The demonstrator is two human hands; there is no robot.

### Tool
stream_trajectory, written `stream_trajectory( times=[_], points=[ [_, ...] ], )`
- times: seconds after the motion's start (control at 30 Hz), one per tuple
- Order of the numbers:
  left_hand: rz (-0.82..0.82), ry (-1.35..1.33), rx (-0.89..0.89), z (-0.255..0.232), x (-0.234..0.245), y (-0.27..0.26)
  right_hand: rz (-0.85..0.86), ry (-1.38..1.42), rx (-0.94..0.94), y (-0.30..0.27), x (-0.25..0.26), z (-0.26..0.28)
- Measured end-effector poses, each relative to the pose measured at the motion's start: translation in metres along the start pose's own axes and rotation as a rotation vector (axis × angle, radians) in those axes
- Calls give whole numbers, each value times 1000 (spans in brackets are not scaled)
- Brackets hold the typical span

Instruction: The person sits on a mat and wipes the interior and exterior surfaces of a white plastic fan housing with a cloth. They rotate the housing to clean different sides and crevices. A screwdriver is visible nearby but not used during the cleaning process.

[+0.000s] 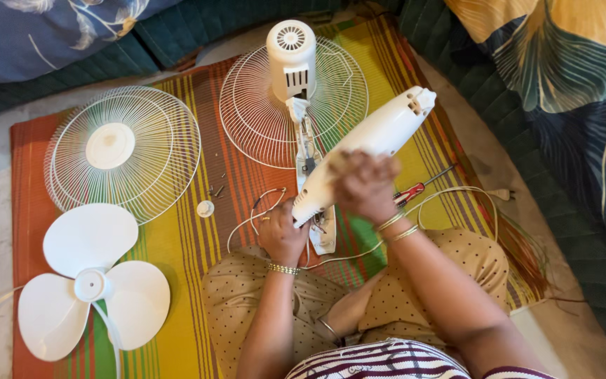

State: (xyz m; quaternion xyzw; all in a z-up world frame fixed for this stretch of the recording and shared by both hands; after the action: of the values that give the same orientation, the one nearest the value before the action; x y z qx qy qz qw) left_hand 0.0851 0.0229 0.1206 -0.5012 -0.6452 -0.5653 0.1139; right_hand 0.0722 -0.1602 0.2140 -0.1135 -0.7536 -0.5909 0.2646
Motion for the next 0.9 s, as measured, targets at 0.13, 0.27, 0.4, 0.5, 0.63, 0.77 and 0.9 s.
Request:
stream_trajectory(
  times=[0.13, 0.27, 0.4, 0.5, 0.63, 0.77, 0.9],
  points=[
    [-6, -7, -83, -8, 3, -1, -27, -44, -385, -4, 19, -112],
    [27, -59, -79, -14, 3, -1, -131, 200, -574, -13, 20, -126],
    [43, -115, 18, -5, 2, -3, 52, 103, -445, -15, -4, -78],
    [91, -203, 159, 6, -11, -8, 218, 125, -171, -14, -17, -11],
    [13, -441, 225, 18, -30, -22, 184, 192, 199, -21, -9, 75],
    [55, -550, 330, 29, -47, -36, 162, 148, 411, -39, -2, 100],
    [65, -574, 309, 14, -26, -20, -31, 113, 325, -21, 24, 63]
  ],
)
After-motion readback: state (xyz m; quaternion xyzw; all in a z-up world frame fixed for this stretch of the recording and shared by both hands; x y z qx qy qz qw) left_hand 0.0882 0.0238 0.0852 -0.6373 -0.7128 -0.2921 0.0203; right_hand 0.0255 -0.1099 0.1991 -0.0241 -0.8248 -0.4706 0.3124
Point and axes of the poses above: each hand's wrist, its own y-axis towards the middle knuckle, its own x-axis out of the back of the hand, z = x × y, the point moved 9 cm from there along y, towards the middle knuckle, and after that the axes turned 1 degree about -x, right-handed, at the moved point
